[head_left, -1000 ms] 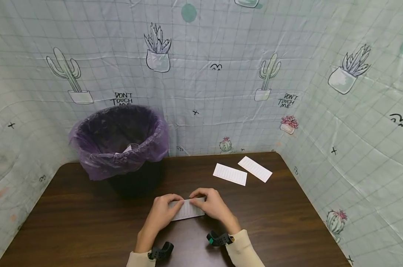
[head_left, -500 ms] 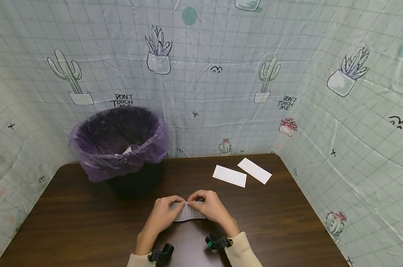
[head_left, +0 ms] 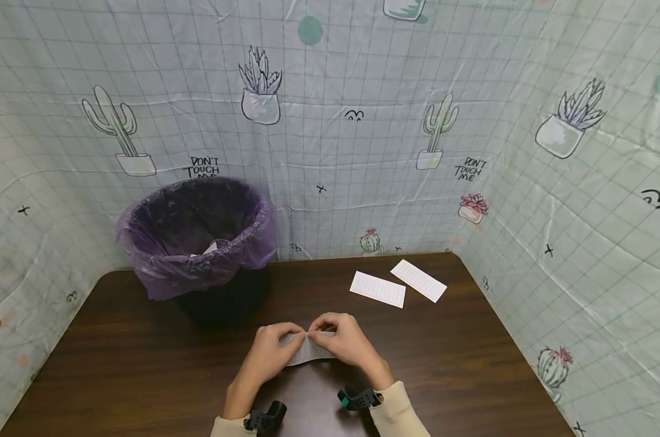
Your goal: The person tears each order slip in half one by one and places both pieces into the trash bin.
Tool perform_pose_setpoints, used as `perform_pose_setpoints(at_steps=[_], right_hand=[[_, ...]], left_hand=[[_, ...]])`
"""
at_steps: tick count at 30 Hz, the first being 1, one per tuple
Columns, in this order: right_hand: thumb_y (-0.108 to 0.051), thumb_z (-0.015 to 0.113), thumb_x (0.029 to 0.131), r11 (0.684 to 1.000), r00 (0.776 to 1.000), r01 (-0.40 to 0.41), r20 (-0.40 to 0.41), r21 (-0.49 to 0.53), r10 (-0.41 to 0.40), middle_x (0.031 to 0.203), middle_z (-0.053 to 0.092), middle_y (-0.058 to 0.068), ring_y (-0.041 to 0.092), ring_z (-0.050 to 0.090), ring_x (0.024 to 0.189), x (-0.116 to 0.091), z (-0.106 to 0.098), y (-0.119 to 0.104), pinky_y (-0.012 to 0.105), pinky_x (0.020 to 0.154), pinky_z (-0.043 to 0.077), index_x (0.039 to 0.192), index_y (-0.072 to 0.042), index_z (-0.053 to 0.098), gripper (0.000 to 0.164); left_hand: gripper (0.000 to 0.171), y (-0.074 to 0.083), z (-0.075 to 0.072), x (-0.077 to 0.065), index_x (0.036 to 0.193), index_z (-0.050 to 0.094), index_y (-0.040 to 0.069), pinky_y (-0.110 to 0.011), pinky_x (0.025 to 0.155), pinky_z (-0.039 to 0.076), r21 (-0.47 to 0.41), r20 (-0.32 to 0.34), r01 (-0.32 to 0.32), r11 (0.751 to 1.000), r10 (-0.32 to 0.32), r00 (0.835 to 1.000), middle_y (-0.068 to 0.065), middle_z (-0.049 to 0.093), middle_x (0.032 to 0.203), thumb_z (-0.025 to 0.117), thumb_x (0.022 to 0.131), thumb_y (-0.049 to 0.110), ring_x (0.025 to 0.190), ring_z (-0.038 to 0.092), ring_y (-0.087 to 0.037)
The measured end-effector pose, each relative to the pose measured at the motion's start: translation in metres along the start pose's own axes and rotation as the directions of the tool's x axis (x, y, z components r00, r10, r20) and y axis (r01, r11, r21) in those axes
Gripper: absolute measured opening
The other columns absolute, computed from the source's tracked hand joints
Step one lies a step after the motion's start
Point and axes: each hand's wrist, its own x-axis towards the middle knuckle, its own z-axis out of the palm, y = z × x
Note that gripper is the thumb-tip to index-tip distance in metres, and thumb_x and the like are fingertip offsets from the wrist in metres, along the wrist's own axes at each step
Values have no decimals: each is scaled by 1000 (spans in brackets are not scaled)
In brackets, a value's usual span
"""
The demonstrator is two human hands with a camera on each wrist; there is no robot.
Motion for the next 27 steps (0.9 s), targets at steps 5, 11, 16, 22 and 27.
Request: perform_pose_setpoints(at_steps=[5,11,16,22,27], right_hand=[[-17,73,96,1000,1000,3,7,17,-4,93,75,-5,7,65,86,2,0,1,26,79,54,94,-18,77,5],[-19,74,95,999,1000,-1,18,36,1,92,74,-5,6,66,84,3,2,1,26,79,55,93,-18,77,4],[-19,73,96,999,1000,5,18,43,-6,93,74,-4,7,65,85,1,2,1,27,79,55,94,-18,77,4],[-19,74,95,999,1000,4,15,43,-4,93,75,-5,7,66,87,-2,4,2,28,83,55,93,-18,78,4],[-17,75,93,998,1000,30,-3,60,-29,92,75,-4,7,65,86,0,7,2,28,82,55,91,-16,79,4]], left_hand=[[11,1,-1,1,92,80,17,-32,85,58,1,-9,7,1000,-7,1000,3,79,94,71,95,11,92,74,-18],[12,1,-2,1,91,80,18,-31,83,58,8,-18,16,1000,-16,1000,5,78,92,71,94,10,90,74,-16],[13,0,-1,0,90,79,19,-30,82,57,-1,-20,22,1000,-22,1000,6,78,92,71,94,11,88,73,-13],[14,1,-1,-2,89,80,19,-29,84,57,-14,-2,39,999,-39,999,6,78,92,69,94,10,90,73,-13],[15,1,-4,-2,88,80,20,-31,85,57,-9,-17,55,998,-55,998,6,78,91,69,92,10,91,73,-15]])
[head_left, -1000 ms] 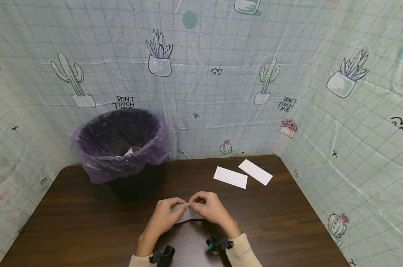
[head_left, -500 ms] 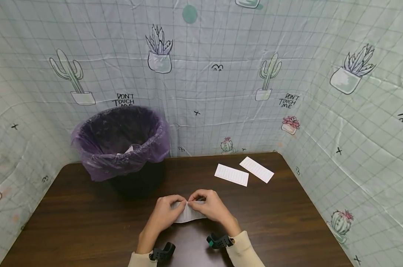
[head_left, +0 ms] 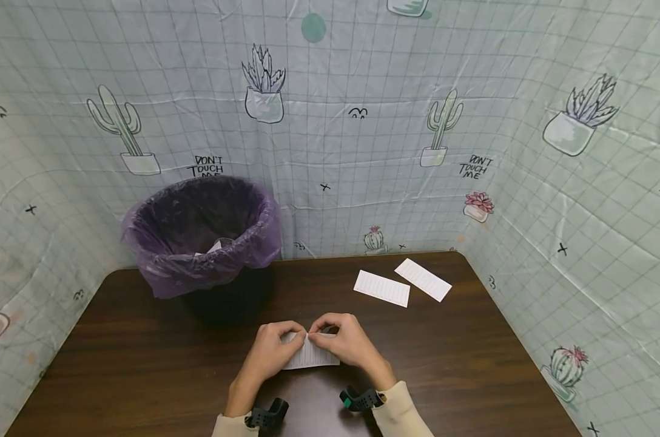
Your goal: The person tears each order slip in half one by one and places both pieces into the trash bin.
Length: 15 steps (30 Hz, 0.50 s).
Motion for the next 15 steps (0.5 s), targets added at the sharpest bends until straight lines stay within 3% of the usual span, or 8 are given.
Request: perform_pose_setpoints(at_steps=[8,11,15], right_hand=[[-17,76,93,1000,1000,-10,12,-13,11,92,76,-3,7,65,83,-1,-3,-3,27,78,55,90,-18,79,5],[-20,74,95,999,1000,-7,-6,-43,7,97,77,-3,5,64,84,0,-6,-2,25,77,53,95,-19,79,5],[-21,73,97,997,998,-11,-57,-82,6,95,77,-3,4,55,71,1,-9,0,21,65,47,99,-18,79,8]], left_hand=[[14,-1,0,2,90,79,20,-30,86,56,-1,50,45,999,-45,998,6,77,93,68,97,14,92,71,-12],[12,-1,-3,2,92,79,20,-30,85,55,-21,21,50,999,-50,999,7,77,93,69,98,15,90,71,-12],[8,-4,-8,1,94,79,20,-31,83,56,-34,-19,52,998,-52,998,6,77,93,72,96,16,88,70,-12]])
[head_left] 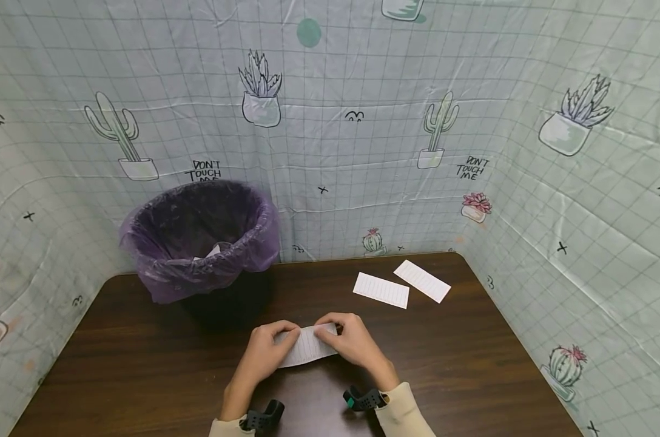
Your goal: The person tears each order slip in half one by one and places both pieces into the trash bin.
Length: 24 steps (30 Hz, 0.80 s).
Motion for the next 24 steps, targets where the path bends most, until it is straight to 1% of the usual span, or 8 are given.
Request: perform_pose_setpoints(at_steps=[2,5,7,10,15,19,21,24], right_hand=[[-19,72,98,1000,1000,12,-24,-7,-12,92,77,-1,4,51,66,1,-1,1,21,60,44,98,-16,79,9],[-18,72,97,999,997,39,-59,-6,-40,90,77,1,3,50,64,2,-2,4,20,59,43,98,-13,80,9],[-17,72,97,998,995,56,-78,-3,-56,90,78,2,1,52,67,2,-3,5,21,61,45,97,-11,80,10],[-16,73,96,998,994,57,-93,9,-56,91,79,3,0,55,70,3,-2,7,21,63,47,97,-10,81,10],[-15,73,95,998,992,28,-123,51,-21,91,78,7,1,58,73,3,1,9,20,66,48,97,-7,80,10],[-15,74,95,994,986,15,-166,106,3,91,77,11,3,58,75,3,3,10,21,67,49,96,-4,79,12],[-14,75,94,993,983,0,-183,118,22,90,77,11,3,56,73,3,4,10,20,67,48,96,-3,79,12],[-11,76,92,994,979,-30,-195,105,51,85,75,10,3,51,69,4,4,8,19,64,43,95,-3,79,9]], left_hand=[[7,-1,-2,0,95,79,19,-30,83,56,11,-14,0,1000,0,1000,5,77,93,73,96,15,88,70,-12],[6,-3,-5,0,96,80,16,-30,80,56,26,-35,2,1000,-2,999,3,78,94,74,95,14,86,70,-12],[6,-4,-7,0,96,80,13,-29,79,56,31,-49,4,1000,-2,999,0,78,95,74,95,12,85,69,-13],[7,-4,-7,0,97,80,11,-28,76,55,36,-61,7,999,-5,998,-3,78,95,74,95,12,83,68,-14],[9,-3,-6,0,97,81,9,-26,73,54,19,-80,-10,1000,12,997,-3,78,95,73,95,13,80,67,-12],[9,-1,-3,0,96,81,8,-24,66,53,-22,-107,-36,999,34,994,-4,78,90,74,95,13,73,66,-9],[9,-1,-1,1,95,81,7,-23,64,52,-32,-116,-42,999,38,993,-5,78,89,74,95,13,70,65,-7],[10,-1,0,1,96,81,7,-23,63,53,-39,-119,-35,999,31,992,-6,78,89,74,95,13,70,65,-7]])
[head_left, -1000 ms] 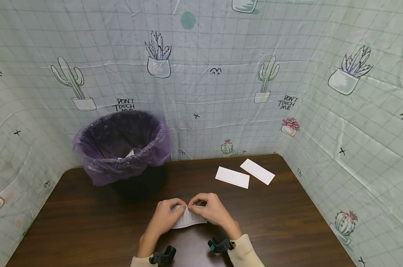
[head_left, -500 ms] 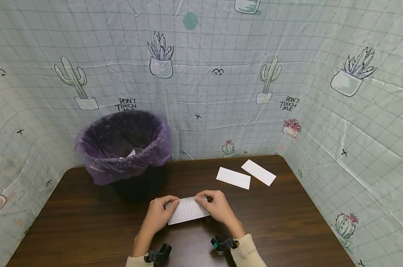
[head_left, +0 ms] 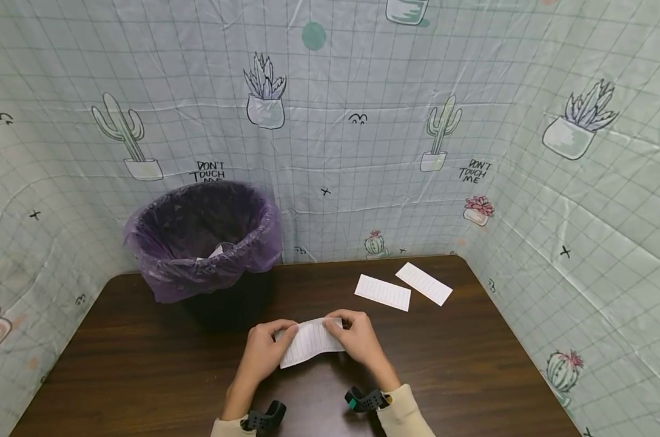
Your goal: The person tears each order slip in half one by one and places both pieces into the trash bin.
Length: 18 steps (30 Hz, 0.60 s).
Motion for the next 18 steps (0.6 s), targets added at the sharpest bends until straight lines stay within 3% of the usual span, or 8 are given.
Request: perform_pose_setpoints(at_steps=[8,14,18], right_hand=[[-1,72,92,999,999,-41,12,-6,41,82,71,17,5,49,65,1,1,-2,19,61,42,94,4,77,7],[-9,73,94,999,999,-1,37,46,-1,85,74,14,1,54,67,0,-4,-1,19,61,47,97,-2,78,9],[-11,73,95,998,999,32,28,59,-34,81,71,13,2,51,66,-1,-7,3,20,61,45,99,-2,77,11]], left_hand=[[9,1,1,1,96,81,7,-24,67,54,7,-27,6,1000,-6,1000,-7,79,93,74,94,12,76,67,-10],[8,0,-1,0,97,80,8,-23,63,50,-8,-25,13,1000,-14,1000,-6,77,89,74,94,13,70,60,-5],[6,-2,-3,-2,98,79,9,-22,59,47,-36,-59,49,998,-51,997,-3,73,82,75,94,11,65,55,-5]])
